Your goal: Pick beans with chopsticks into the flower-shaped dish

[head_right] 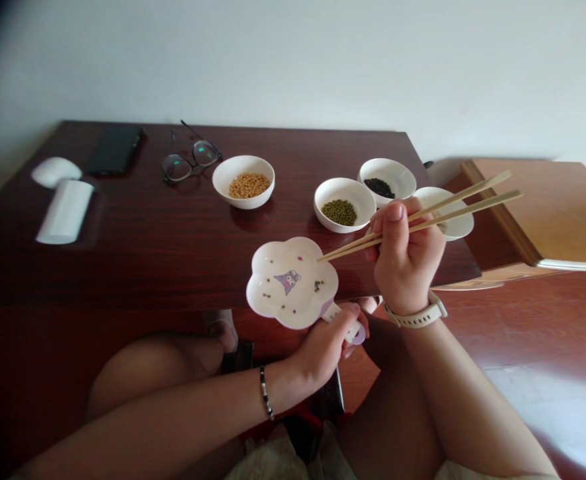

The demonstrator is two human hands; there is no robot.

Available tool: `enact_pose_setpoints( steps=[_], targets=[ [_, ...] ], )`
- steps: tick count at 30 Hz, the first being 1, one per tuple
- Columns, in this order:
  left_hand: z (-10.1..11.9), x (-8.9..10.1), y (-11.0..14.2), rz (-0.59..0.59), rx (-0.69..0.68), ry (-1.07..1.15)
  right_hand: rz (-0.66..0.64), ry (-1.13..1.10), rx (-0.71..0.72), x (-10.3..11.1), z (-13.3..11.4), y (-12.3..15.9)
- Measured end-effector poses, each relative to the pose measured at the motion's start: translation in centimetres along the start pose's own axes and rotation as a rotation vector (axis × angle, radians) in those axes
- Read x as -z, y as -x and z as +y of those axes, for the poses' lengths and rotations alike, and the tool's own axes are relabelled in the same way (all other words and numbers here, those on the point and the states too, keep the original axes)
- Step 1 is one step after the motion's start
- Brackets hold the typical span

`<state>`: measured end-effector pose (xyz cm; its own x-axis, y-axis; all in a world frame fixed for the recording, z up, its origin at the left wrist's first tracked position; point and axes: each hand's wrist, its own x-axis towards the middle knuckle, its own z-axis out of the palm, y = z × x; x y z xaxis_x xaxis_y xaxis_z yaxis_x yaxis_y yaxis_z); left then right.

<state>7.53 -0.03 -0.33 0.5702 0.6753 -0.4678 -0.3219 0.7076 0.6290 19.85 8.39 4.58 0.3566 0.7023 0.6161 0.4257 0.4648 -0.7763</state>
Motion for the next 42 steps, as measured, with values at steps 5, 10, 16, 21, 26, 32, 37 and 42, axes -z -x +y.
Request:
enact_pose_setpoints(
  steps=[5, 10, 16, 21, 26, 32, 37, 42],
  targets=[
    [-0.3, 0.1, -0.3, -0.022, -0.036, 0.007, 0.046, -0.011, 0.066, -0.6, -0.1, -0.2],
    [-0.7, 0.3, -0.5, -0.047, -0.077, -0.033, -0.003, -0.002, 0.082, -1.1, 0.0, -0.1],
    [-0.6, 0.4, -0.4, -0.045, -0.073, -0.044, -0.085, 0.016, 0.016, -1.2, 0.1, 0.5],
    [-1.4, 0.9, -0.6, -0.037, -0.084, -0.074, -0.056, -0.023, -0.040, -1.5, 0.0, 0.6],
    [-2.1, 1.3, -0.7, -0.063, -0.125, -0.094, -0.010, -0.156, -0.069, -1.7, 0.3, 0.1],
    [-2.2, 1.4, -0.8, -0.056, -0.121, -0.100, -0.010, -0.202, -0.112, -1.5, 0.3, -0.2],
    [-2.0, 1.3, -0.7, -0.061, -0.113, -0.104, 0.000, -0.223, -0.113, -1.4, 0.3, -0.2],
    [-1.7, 1.1, -0.6, -0.062, -0.094, -0.091, -0.026, -0.224, -0.119, -1.3, 0.2, 0.0]
  ],
)
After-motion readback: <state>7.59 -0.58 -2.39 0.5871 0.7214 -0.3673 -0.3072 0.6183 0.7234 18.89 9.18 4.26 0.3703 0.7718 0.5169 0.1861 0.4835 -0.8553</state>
